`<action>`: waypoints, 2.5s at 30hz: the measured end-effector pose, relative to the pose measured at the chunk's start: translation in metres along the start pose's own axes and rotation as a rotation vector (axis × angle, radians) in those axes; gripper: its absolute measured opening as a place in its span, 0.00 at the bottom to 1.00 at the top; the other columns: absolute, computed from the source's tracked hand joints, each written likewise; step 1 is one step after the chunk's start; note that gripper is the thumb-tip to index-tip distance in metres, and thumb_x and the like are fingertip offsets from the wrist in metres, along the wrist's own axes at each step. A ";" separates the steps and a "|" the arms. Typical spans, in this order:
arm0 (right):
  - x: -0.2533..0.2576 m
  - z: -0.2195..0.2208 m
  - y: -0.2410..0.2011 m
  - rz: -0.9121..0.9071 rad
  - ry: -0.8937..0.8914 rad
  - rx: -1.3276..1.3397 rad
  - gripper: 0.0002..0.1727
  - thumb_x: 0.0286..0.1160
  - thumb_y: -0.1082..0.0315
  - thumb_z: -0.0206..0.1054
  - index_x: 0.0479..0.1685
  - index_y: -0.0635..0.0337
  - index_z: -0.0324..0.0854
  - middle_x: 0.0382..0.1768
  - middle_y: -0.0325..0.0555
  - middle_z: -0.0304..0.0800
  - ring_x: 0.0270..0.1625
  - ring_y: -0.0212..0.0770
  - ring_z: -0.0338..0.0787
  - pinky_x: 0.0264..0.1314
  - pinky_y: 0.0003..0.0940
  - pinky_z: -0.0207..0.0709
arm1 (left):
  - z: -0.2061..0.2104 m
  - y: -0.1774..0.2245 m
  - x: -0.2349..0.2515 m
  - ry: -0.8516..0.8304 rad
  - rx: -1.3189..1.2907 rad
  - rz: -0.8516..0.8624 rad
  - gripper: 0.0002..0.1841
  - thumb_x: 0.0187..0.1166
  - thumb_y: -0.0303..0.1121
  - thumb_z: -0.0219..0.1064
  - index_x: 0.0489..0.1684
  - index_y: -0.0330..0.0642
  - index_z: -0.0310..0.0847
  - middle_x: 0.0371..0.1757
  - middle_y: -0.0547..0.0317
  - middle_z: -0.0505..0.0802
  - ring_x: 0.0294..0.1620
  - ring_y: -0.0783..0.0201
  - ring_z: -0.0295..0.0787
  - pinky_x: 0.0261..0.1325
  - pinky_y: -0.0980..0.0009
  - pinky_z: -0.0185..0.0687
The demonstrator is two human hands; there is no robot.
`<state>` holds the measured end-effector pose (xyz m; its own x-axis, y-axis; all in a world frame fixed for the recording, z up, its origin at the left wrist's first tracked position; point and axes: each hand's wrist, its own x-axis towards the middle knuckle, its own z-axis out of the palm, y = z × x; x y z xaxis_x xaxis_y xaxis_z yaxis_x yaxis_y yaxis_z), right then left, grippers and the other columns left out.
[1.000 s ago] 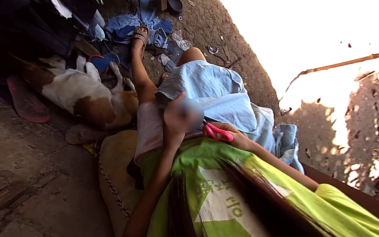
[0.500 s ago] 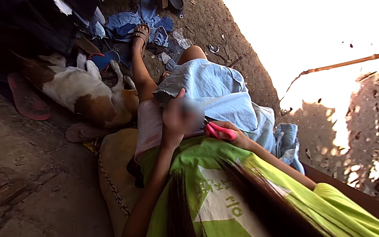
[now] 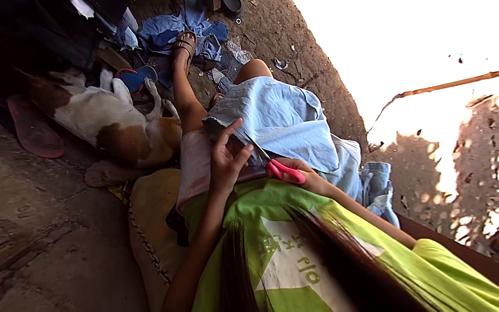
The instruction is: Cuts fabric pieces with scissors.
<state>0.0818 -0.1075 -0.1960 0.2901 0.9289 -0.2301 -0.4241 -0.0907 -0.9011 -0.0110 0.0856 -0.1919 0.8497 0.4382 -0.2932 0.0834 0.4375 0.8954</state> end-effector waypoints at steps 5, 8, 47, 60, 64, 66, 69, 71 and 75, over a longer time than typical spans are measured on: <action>0.001 0.000 -0.001 0.005 -0.007 -0.043 0.20 0.85 0.45 0.58 0.47 0.52 0.84 0.36 0.16 0.81 0.37 0.09 0.76 0.40 0.09 0.68 | 0.002 0.004 0.000 0.021 0.071 0.028 0.35 0.69 0.14 0.68 0.80 0.46 0.74 0.61 0.58 0.82 0.28 0.76 0.81 0.30 0.82 0.82; 0.002 0.000 -0.001 0.021 -0.019 -0.036 0.25 0.84 0.38 0.56 0.49 0.51 0.83 0.36 0.17 0.81 0.37 0.09 0.76 0.39 0.09 0.68 | 0.004 0.003 0.000 0.004 0.026 0.034 0.38 0.67 0.13 0.68 0.83 0.46 0.72 0.62 0.58 0.81 0.27 0.77 0.80 0.29 0.82 0.82; 0.004 0.005 0.000 0.004 -0.017 0.016 0.25 0.83 0.38 0.56 0.51 0.50 0.84 0.35 0.17 0.82 0.36 0.10 0.77 0.37 0.10 0.69 | 0.007 0.006 -0.003 0.067 0.015 0.038 0.35 0.66 0.13 0.66 0.81 0.44 0.75 0.57 0.61 0.84 0.28 0.78 0.78 0.31 0.83 0.80; 0.004 0.008 0.002 0.030 0.002 0.053 0.25 0.82 0.37 0.58 0.50 0.48 0.83 0.33 0.17 0.82 0.34 0.11 0.77 0.35 0.10 0.69 | 0.010 0.007 -0.005 0.057 -0.008 0.022 0.42 0.64 0.12 0.66 0.87 0.47 0.67 0.60 0.58 0.82 0.23 0.77 0.76 0.26 0.83 0.79; 0.003 0.007 0.004 -0.043 0.019 -0.001 0.24 0.84 0.40 0.56 0.47 0.50 0.84 0.34 0.17 0.82 0.36 0.09 0.77 0.38 0.09 0.69 | 0.010 0.007 -0.006 0.060 -0.009 0.023 0.43 0.63 0.11 0.66 0.87 0.46 0.67 0.62 0.58 0.82 0.24 0.77 0.78 0.26 0.82 0.80; 0.002 0.009 0.003 -0.052 0.015 -0.009 0.23 0.85 0.42 0.57 0.48 0.52 0.84 0.37 0.17 0.83 0.38 0.09 0.77 0.40 0.09 0.70 | 0.011 0.008 -0.006 0.066 -0.008 0.012 0.43 0.63 0.11 0.66 0.87 0.46 0.67 0.62 0.58 0.82 0.24 0.77 0.78 0.26 0.82 0.79; 0.004 0.010 0.002 0.003 0.020 0.030 0.24 0.83 0.40 0.59 0.49 0.51 0.83 0.35 0.17 0.82 0.35 0.10 0.76 0.37 0.10 0.69 | 0.011 0.009 -0.006 0.062 0.002 0.008 0.43 0.63 0.11 0.66 0.87 0.46 0.67 0.63 0.58 0.81 0.23 0.77 0.77 0.25 0.83 0.79; 0.005 0.010 0.002 0.018 0.027 0.025 0.25 0.81 0.37 0.58 0.48 0.49 0.83 0.33 0.16 0.82 0.34 0.10 0.76 0.35 0.10 0.69 | 0.012 0.008 -0.007 0.055 0.013 0.005 0.43 0.63 0.11 0.66 0.88 0.46 0.67 0.64 0.58 0.81 0.24 0.77 0.77 0.25 0.83 0.79; 0.004 0.007 0.003 -0.039 0.014 -0.014 0.23 0.85 0.42 0.56 0.47 0.52 0.84 0.35 0.17 0.83 0.37 0.10 0.77 0.39 0.10 0.69 | 0.010 0.007 -0.006 0.065 -0.007 0.001 0.43 0.62 0.11 0.66 0.87 0.46 0.67 0.63 0.58 0.81 0.25 0.77 0.78 0.25 0.83 0.79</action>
<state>0.0756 -0.1012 -0.1970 0.3183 0.9268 -0.1995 -0.4001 -0.0595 -0.9146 -0.0103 0.0780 -0.1801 0.8139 0.4887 -0.3142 0.0791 0.4424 0.8933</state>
